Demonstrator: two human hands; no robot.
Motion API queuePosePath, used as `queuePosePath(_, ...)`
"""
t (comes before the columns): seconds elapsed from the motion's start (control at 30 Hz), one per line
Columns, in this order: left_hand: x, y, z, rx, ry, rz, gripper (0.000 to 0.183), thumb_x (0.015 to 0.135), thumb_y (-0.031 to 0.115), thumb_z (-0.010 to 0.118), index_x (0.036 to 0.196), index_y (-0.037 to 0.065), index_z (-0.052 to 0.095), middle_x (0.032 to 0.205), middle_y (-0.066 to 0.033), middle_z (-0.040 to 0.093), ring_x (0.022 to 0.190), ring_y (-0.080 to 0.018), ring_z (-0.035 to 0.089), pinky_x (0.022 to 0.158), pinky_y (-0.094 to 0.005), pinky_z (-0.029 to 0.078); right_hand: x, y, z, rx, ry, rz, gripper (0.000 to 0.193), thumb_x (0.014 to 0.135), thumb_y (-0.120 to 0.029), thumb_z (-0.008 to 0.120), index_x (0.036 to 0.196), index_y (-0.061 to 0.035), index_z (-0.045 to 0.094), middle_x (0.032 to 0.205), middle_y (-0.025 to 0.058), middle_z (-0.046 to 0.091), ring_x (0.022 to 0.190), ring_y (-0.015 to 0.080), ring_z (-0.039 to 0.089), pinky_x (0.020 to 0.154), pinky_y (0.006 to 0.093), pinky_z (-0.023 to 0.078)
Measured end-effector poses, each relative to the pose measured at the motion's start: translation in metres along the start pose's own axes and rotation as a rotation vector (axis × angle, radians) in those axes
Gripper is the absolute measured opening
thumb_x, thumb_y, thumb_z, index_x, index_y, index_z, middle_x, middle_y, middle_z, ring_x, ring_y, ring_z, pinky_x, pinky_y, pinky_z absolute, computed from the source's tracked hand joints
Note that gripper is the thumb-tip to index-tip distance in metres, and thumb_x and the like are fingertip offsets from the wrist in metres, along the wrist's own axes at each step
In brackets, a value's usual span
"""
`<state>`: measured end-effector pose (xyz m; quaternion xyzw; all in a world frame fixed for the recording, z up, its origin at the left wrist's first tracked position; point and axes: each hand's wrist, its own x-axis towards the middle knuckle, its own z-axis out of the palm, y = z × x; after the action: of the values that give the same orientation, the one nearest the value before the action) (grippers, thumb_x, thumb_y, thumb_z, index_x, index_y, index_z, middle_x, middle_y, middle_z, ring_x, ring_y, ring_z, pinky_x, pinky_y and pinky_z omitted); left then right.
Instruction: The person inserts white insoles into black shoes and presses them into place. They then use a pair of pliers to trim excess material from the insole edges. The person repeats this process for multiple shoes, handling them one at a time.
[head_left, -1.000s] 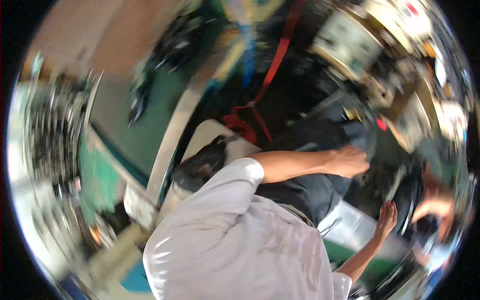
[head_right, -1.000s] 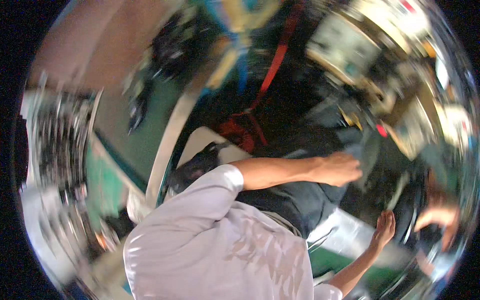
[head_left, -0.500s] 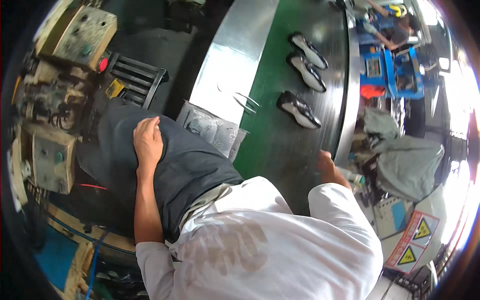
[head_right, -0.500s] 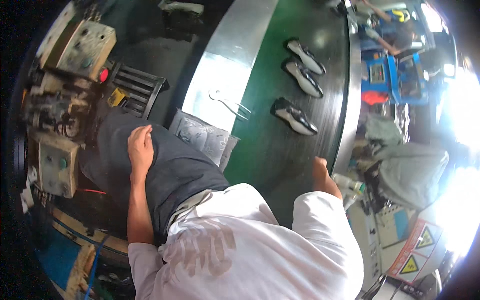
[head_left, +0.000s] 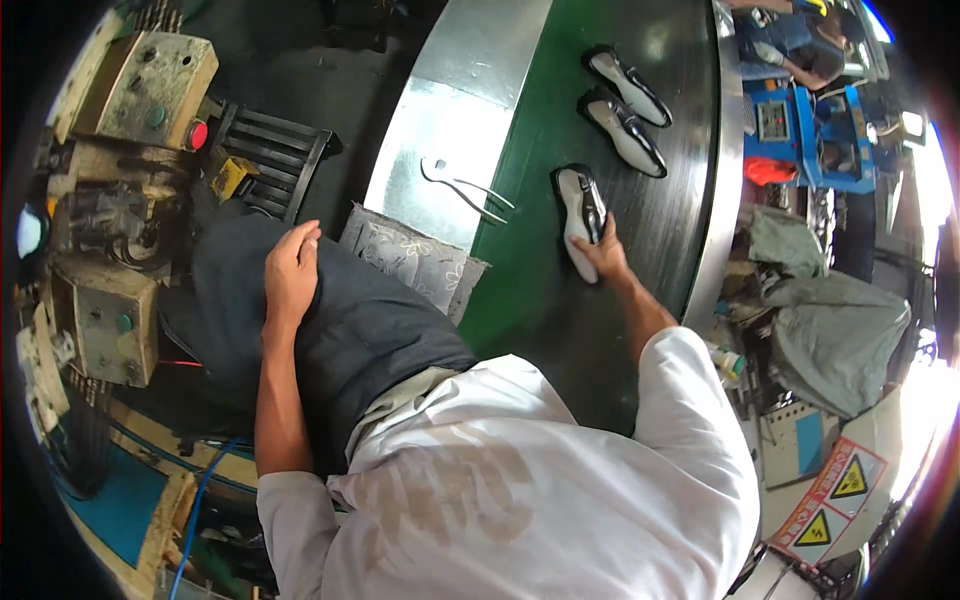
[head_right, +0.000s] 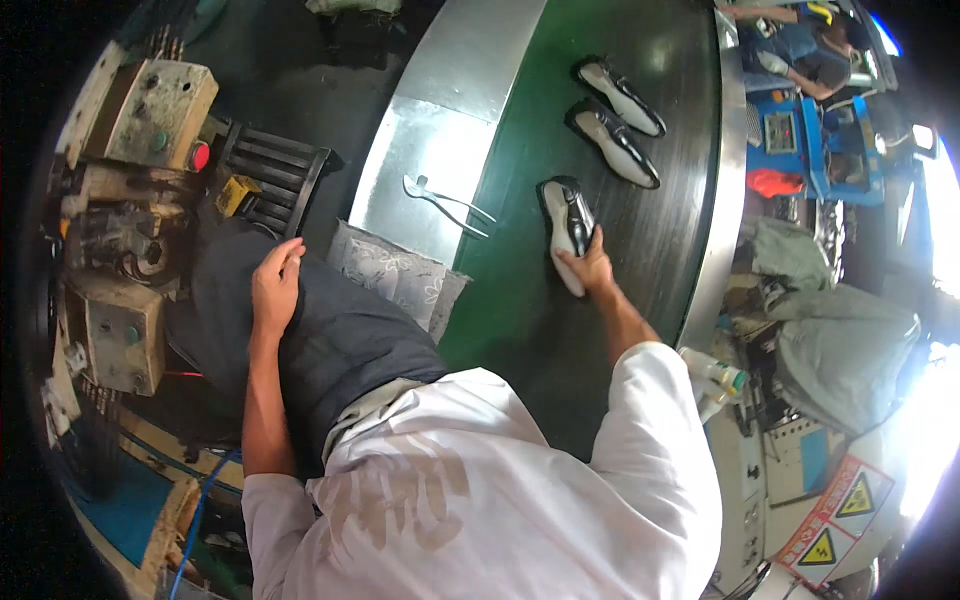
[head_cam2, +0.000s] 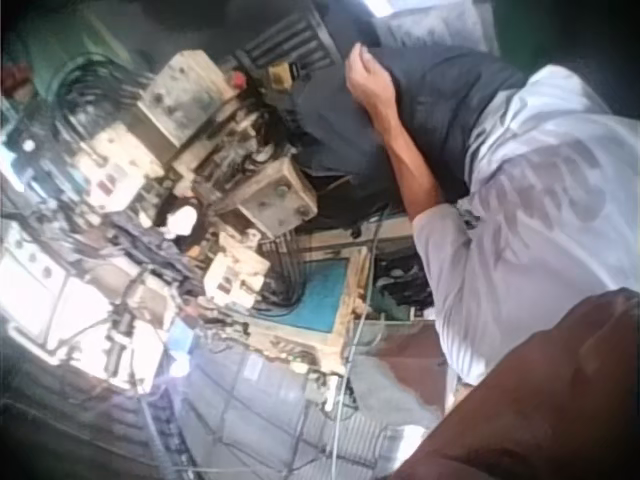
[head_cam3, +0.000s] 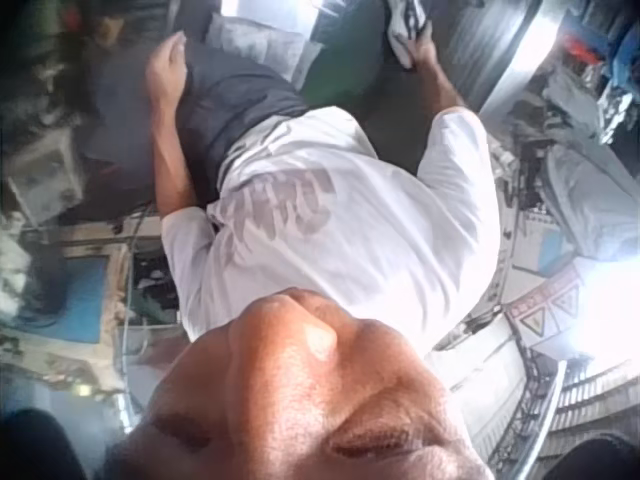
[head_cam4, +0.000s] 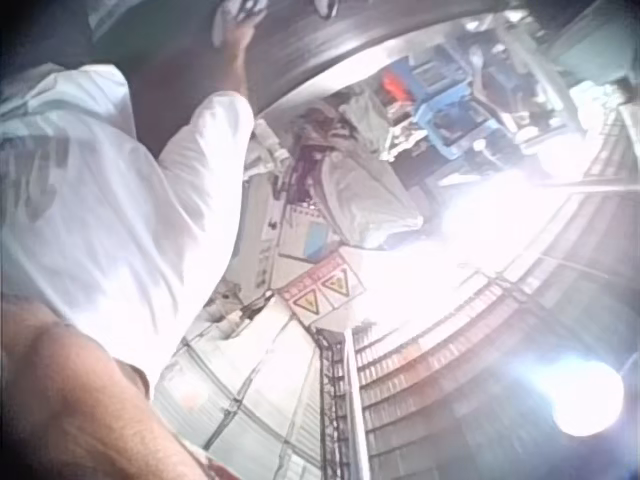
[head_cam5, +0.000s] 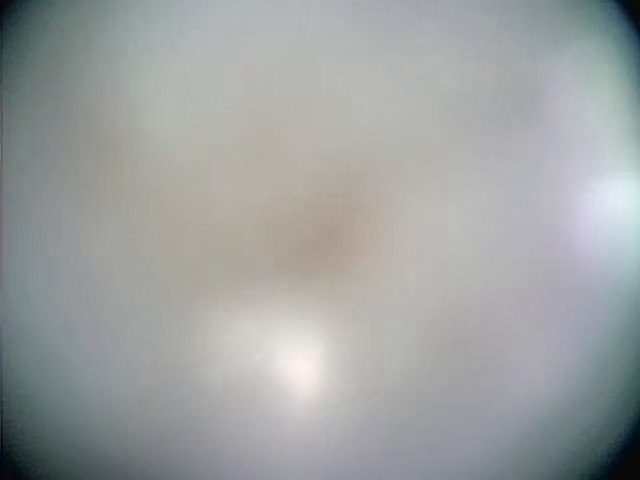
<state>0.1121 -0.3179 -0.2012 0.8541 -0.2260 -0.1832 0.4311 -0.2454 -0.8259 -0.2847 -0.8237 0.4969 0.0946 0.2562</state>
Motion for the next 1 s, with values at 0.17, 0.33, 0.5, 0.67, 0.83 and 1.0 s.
queuePosePath(0.17, 0.018, 0.032, 0.029, -0.410, -0.052, -0.065, 0.036, 0.107, 0.005, 0.063, 0.142, -0.001, 0.065, 0.126, -0.0198, 0.077, 0.116, -0.0251, 0.075, 0.098, -0.0354, 0.059, -0.032, -0.086, 0.016, 0.717, -0.095, 0.050, 0.096, 0.087, -0.037, 0.090, 0.157, 0.0082, 0.042, 0.133, 0.0227, 0.068, 0.114, 0.0307, 0.071, 0.101, 0.0410, 0.057)
queuePosePath(0.33, 0.051, 0.070, 0.010, -0.569, 0.019, 0.089, 0.053, 0.106, 0.016, 0.070, 0.154, 0.002, 0.054, 0.135, -0.0220, 0.070, 0.115, -0.0249, 0.073, 0.096, -0.0358, 0.059, -0.104, -0.269, 0.011, 0.884, -0.324, -0.118, 0.086, 0.090, -0.029, 0.088, 0.153, 0.0115, 0.045, 0.130, 0.0213, 0.069, 0.110, 0.0273, 0.072, 0.096, 0.0391, 0.060)
queuePosePath(0.5, 0.053, 0.069, -0.061, -0.277, 0.409, 0.261, 0.056, 0.105, 0.034, 0.071, 0.148, 0.000, 0.060, 0.136, -0.0248, 0.070, 0.122, -0.0358, 0.070, 0.105, -0.0429, 0.054, -0.190, -0.406, 0.044, 0.778, -0.704, -0.459, 0.109, 0.087, -0.039, 0.092, 0.162, 0.0123, 0.032, 0.148, 0.0272, 0.058, 0.132, 0.0305, 0.063, 0.113, 0.0419, 0.051)
queuePosePath(0.67, -0.033, 0.035, -0.123, -0.155, 0.745, 0.044, 0.042, 0.114, 0.031, 0.056, 0.139, -0.001, 0.069, 0.127, -0.0214, 0.074, 0.118, -0.0325, 0.071, 0.103, -0.0397, 0.053, -0.219, -0.465, 0.086, 0.485, -0.782, -0.857, 0.113, 0.090, -0.053, 0.086, 0.163, 0.0126, 0.031, 0.156, 0.0353, 0.050, 0.144, 0.0424, 0.054, 0.118, 0.0499, 0.046)
queuePosePath(0.83, -0.088, 0.022, -0.129, -0.078, 0.825, -0.039, 0.037, 0.114, 0.023, 0.056, 0.139, -0.001, 0.069, 0.116, -0.0195, 0.075, 0.104, -0.0301, 0.073, 0.091, -0.0400, 0.056, -0.258, -0.538, 0.093, 0.355, -0.678, -1.030, 0.084, 0.102, -0.040, 0.074, 0.164, 0.0041, 0.038, 0.151, 0.0323, 0.059, 0.139, 0.0365, 0.061, 0.112, 0.0425, 0.051)
queuePosePath(1.0, -0.106, 0.019, -0.152, -0.153, 0.700, 0.026, 0.035, 0.112, 0.018, 0.060, 0.139, -0.003, 0.069, 0.109, -0.0175, 0.073, 0.097, -0.0266, 0.071, 0.086, -0.0396, 0.056, -0.253, -0.538, 0.101, 0.493, -0.775, -1.075, 0.073, 0.107, -0.033, 0.068, 0.165, 0.0009, 0.039, 0.147, 0.0266, 0.064, 0.132, 0.0275, 0.064, 0.109, 0.0389, 0.050)
